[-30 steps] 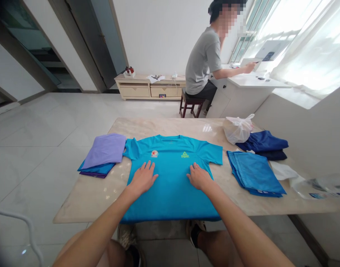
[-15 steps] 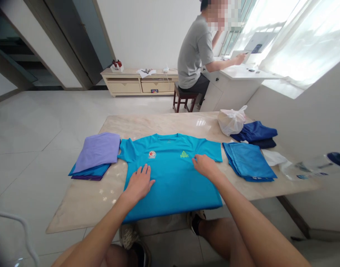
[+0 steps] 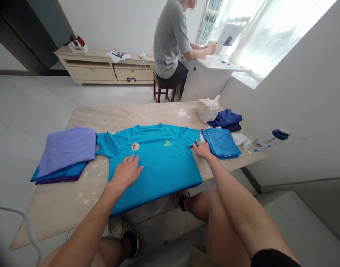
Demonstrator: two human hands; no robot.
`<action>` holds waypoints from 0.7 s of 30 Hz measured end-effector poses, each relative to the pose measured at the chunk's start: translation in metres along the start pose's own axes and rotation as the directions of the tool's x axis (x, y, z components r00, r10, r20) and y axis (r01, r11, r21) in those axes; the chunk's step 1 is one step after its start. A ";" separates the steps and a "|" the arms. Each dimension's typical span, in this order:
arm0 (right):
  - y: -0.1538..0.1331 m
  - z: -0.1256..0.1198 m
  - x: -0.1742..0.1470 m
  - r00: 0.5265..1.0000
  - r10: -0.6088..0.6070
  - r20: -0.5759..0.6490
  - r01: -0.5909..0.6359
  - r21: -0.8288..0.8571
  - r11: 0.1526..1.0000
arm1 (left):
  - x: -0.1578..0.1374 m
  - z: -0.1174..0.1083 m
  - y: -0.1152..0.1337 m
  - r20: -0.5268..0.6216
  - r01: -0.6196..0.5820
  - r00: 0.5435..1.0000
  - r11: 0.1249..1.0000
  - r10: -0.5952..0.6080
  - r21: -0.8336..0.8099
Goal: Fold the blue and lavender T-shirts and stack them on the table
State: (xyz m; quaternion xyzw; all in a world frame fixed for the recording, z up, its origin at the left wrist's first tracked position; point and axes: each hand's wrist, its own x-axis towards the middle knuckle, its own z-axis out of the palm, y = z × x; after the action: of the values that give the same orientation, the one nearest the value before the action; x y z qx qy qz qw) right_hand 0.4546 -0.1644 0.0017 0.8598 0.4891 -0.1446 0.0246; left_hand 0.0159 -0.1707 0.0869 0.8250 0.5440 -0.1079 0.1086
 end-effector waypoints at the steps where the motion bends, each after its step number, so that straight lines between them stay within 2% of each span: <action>1: 0.001 0.003 0.004 1.000 -0.021 -0.007 0.021 0.020 1.000 | 0.000 -0.001 0.001 -0.003 -0.003 1.000 1.000 0.003 -0.014; 4: -0.001 0.006 0.013 0.997 -0.062 -0.041 0.066 0.103 0.992 | 0.000 -0.001 0.004 -0.013 -0.018 1.000 0.999 0.017 -0.047; 7: -0.008 0.000 0.015 0.993 -0.041 -0.110 0.062 0.197 0.978 | -0.001 0.002 0.004 -0.021 -0.025 0.999 0.997 0.024 -0.075; 9: -0.019 -0.009 0.010 0.977 -0.035 -0.210 0.083 0.226 0.971 | -0.001 0.003 0.002 -0.030 -0.033 0.999 0.995 0.030 -0.093; 11: -0.038 -0.020 0.000 0.937 -0.106 -0.333 0.177 0.193 0.965 | -0.001 0.003 -0.002 -0.039 -0.036 0.999 0.994 0.032 -0.103; 13: -0.063 -0.029 -0.017 0.868 -0.278 -0.412 0.348 0.105 0.931 | -0.001 0.003 -0.005 -0.049 -0.029 0.999 0.994 0.024 -0.106; 15: -0.092 -0.036 -0.039 0.778 -0.485 -0.399 0.538 0.025 0.843 | -0.001 0.001 -0.008 -0.062 -0.016 0.998 0.994 0.009 -0.109; 18: -0.132 -0.041 -0.073 0.635 -0.750 -0.188 0.764 0.005 0.645 | -0.001 -0.001 -0.012 -0.064 0.002 0.998 0.993 -0.010 -0.115; 20: -0.147 -0.044 -0.089 0.543 -0.838 -0.050 0.839 0.065 0.540 | -0.002 -0.003 -0.015 -0.060 0.011 0.998 0.993 -0.018 -0.114; 21: -0.151 -0.045 -0.094 0.518 -0.855 -0.011 0.851 0.101 0.515 | -0.002 -0.004 -0.017 -0.061 0.015 0.998 0.994 -0.022 -0.112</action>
State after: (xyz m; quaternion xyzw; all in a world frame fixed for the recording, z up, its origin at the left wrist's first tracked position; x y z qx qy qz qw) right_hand 0.2920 -0.1560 0.0857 0.5065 0.8399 -0.1778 -0.0800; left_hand -0.0004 -0.1646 0.0899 0.8155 0.5600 -0.0528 0.1364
